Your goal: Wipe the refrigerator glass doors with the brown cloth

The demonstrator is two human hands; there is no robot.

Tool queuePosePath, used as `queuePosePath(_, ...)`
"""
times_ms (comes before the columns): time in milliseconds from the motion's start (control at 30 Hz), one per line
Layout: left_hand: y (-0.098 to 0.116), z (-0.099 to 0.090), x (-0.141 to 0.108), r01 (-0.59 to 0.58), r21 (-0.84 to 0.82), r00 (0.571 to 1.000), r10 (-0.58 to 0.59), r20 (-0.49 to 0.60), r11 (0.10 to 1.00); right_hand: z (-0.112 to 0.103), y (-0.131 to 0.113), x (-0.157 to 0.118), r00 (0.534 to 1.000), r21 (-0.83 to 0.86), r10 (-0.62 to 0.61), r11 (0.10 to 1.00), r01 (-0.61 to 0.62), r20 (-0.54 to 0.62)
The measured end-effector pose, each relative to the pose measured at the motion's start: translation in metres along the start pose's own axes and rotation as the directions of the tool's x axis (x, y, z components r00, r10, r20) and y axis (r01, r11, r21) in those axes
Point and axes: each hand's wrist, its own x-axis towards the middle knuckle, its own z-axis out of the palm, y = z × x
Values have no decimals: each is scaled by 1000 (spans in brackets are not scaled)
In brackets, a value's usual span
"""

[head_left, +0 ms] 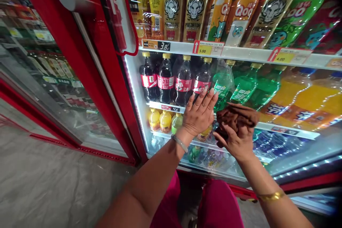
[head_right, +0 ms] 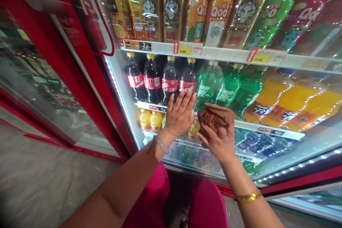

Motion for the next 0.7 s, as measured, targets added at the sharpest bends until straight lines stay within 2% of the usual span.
queuePosePath(67,0,0,-1,0,-8,1000,0,0,1000,-14,13,-14,991,6,-73,997,73,115)
queuePosePath(100,1,0,-1,3,-14,1000,-3,-3,1000,-22,21,-12,983,-4,-99,995,101,152)
queuePosePath(200,1,0,-1,6,-30,1000,-7,-5,1000,-39,46,27,976,-69,-115,989,129,183)
queuePosePath(267,1,0,-1,10,-39,1000,-9,3,999,-43,56,69,986,-77,-117,989,127,116)
queuePosePath(333,0,0,-1,7,-48,1000,-7,0,999,-42,59,109,993,-56,-113,992,111,-20)
queuePosePath(433,-1,1,-2,-25,-69,999,24,-23,997,-38,46,139,987,-60,-54,997,46,-149)
queuePosePath(533,0,1,-2,-15,-65,999,12,-35,998,-38,20,121,993,-54,42,997,-48,-108)
queuePosePath(633,0,1,-2,4,-29,1000,-4,-10,1000,-42,3,80,1000,-62,-8,998,9,20)
queuePosePath(700,1,0,-2,-7,-12,1000,7,26,1000,-47,6,64,994,-7,-19,1000,20,109)
